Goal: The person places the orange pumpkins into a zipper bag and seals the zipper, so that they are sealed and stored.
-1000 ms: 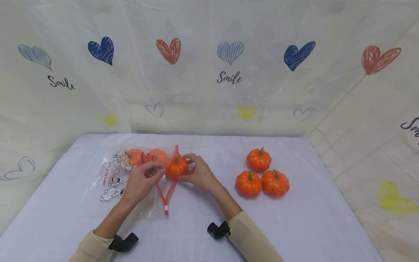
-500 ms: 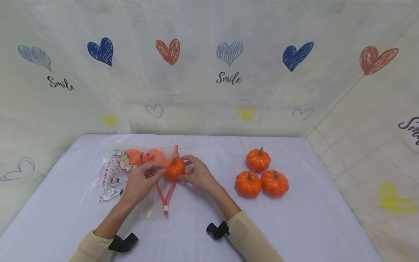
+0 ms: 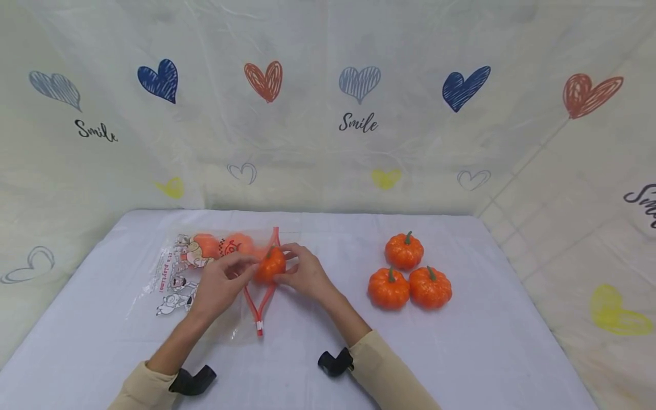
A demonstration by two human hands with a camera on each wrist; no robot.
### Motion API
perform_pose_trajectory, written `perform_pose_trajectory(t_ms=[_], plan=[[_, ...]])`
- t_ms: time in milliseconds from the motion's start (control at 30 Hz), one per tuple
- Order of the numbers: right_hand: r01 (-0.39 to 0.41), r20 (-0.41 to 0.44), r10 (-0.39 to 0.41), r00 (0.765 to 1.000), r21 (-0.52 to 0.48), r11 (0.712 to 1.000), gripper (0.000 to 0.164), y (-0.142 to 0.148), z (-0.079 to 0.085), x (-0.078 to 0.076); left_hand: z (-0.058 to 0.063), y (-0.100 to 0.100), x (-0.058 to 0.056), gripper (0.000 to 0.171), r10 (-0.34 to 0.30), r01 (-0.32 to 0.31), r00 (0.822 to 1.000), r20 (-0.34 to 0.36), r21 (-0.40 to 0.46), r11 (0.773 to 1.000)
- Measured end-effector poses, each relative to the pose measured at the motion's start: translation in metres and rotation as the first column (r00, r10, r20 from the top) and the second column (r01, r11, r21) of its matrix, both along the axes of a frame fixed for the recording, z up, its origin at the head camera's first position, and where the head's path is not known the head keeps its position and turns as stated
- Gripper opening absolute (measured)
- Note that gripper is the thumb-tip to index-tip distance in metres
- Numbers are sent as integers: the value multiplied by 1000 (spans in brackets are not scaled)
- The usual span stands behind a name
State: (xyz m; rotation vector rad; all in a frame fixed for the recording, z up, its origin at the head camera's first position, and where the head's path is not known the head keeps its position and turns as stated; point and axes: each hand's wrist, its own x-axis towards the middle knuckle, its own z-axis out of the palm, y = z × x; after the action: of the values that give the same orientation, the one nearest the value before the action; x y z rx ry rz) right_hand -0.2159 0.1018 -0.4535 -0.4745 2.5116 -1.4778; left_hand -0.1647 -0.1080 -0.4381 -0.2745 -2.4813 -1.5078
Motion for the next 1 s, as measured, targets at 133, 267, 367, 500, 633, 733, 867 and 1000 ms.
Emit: perform_pose_trajectory(t_ms=[133,267,367,500,633,733,867,1000], plan=[[13,-18,-13,1000,16,1000,62,-2,-1,0,-1,0,0,14,3,-3,1000,-2,-7,1000],[33,-25,-32,999,17,999,61,-4,-1,-1,0,0,0,14,3,-3,1000,-6,-6,1000],[54,-26,-53,998,19,998,61,-5,-2,-1,0,0,1,14,-2,2,1000,-11,2,1000],[77,-29,-77,997,13,997,61,-8,-2,-2,0,0,0,14,-4,4,1000,-10,4,1000],[92,-39,-91,995,2,996,61,-11,-2,-3,0,1,0,15,0,0,1000,-2,4,1000],[99,-46,-99,994,0,995,61,-13,-3,-4,0,1,0,16,0,0,1000,0,6,1000],[99,-67,-99,993,2,995,61,-14,-3,-4,0,1,-1,17,-3,3,1000,-2,6,1000],[92,-84,-91,992,1,996,62,-16,-4,-5,0,1,0,17,-4,4,1000,-1,10,1000]])
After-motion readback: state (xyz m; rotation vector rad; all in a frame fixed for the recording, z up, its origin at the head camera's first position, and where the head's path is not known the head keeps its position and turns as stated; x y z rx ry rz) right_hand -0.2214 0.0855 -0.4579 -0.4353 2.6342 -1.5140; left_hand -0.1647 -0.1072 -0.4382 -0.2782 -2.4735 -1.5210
